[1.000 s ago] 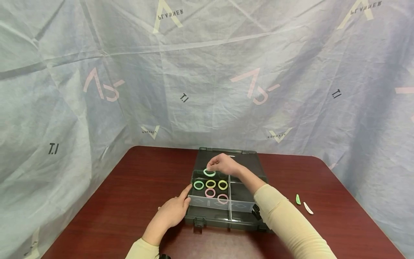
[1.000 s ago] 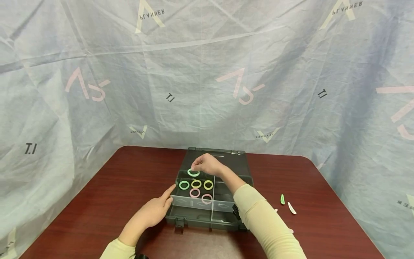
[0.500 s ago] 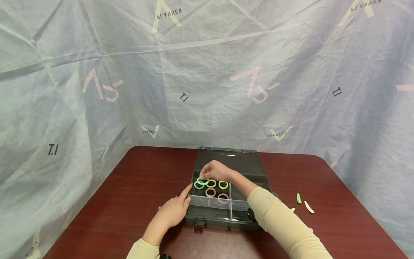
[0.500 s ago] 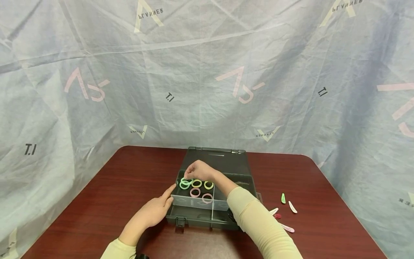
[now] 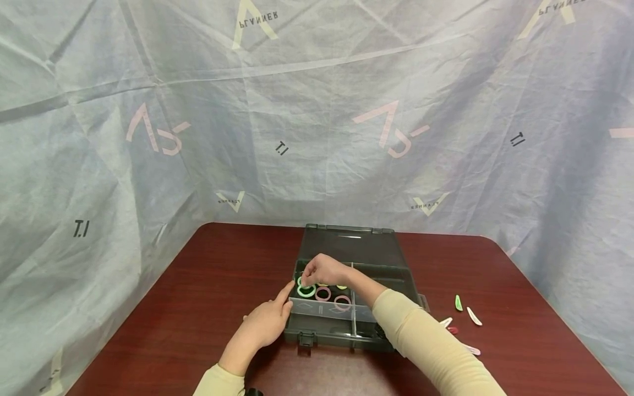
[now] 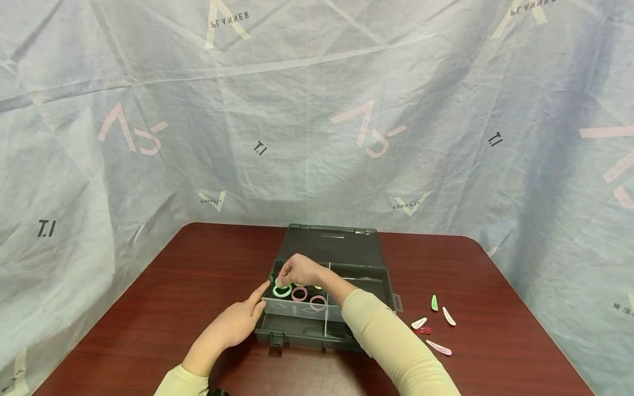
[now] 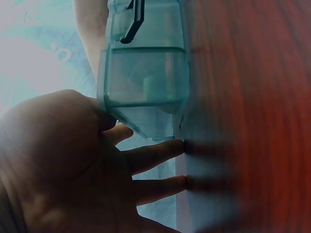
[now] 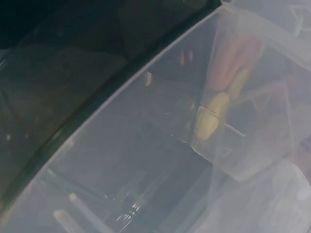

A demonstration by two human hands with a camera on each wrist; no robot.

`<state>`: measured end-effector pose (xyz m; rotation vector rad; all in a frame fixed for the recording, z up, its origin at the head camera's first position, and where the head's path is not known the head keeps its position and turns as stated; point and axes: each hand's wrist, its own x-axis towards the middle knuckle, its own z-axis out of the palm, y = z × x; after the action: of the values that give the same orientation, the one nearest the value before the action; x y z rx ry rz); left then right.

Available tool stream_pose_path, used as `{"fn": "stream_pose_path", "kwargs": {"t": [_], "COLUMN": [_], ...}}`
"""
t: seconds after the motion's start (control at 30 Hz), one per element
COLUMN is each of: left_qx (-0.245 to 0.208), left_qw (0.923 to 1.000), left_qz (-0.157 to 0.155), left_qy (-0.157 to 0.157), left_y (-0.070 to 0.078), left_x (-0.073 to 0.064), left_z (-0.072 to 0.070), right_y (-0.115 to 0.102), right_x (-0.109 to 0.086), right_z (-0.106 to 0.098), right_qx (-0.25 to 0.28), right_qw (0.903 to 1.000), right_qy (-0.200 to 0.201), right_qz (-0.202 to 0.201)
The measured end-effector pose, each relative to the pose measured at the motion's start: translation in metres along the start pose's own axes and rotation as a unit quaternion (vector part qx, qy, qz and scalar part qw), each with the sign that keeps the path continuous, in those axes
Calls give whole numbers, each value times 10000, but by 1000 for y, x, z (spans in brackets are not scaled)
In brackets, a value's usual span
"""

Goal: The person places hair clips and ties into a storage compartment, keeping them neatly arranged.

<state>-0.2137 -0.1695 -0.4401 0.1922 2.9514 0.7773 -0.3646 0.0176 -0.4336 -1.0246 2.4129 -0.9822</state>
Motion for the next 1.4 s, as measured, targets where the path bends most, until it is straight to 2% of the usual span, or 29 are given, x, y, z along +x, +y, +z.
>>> {"fn": "stream_pose_path", "kwargs": {"t": [0.33, 0.77, 1.1, 1.4], "left_qx": [-38, -47, -56, -37], "left_qw": [10000, 10000, 10000, 10000], "left_qz": [43, 14, -27, 2], "left_qy": [-17, -4, -24, 45], "left_y": [-2, -3, -1, -1], "left_x": [1, 1, 0, -2], "left_z": [1, 2, 2, 1], "right_y": [0, 0, 1, 4], "right_x": [4, 2, -4, -15], "right_z": [9, 7, -8, -33], "right_qx": [25, -17, 248, 363], "right_qw": [9998, 9999, 9995, 9985], "right_qy": [-59, -4, 125, 408], "right_qz": [169, 172, 177, 34]}}
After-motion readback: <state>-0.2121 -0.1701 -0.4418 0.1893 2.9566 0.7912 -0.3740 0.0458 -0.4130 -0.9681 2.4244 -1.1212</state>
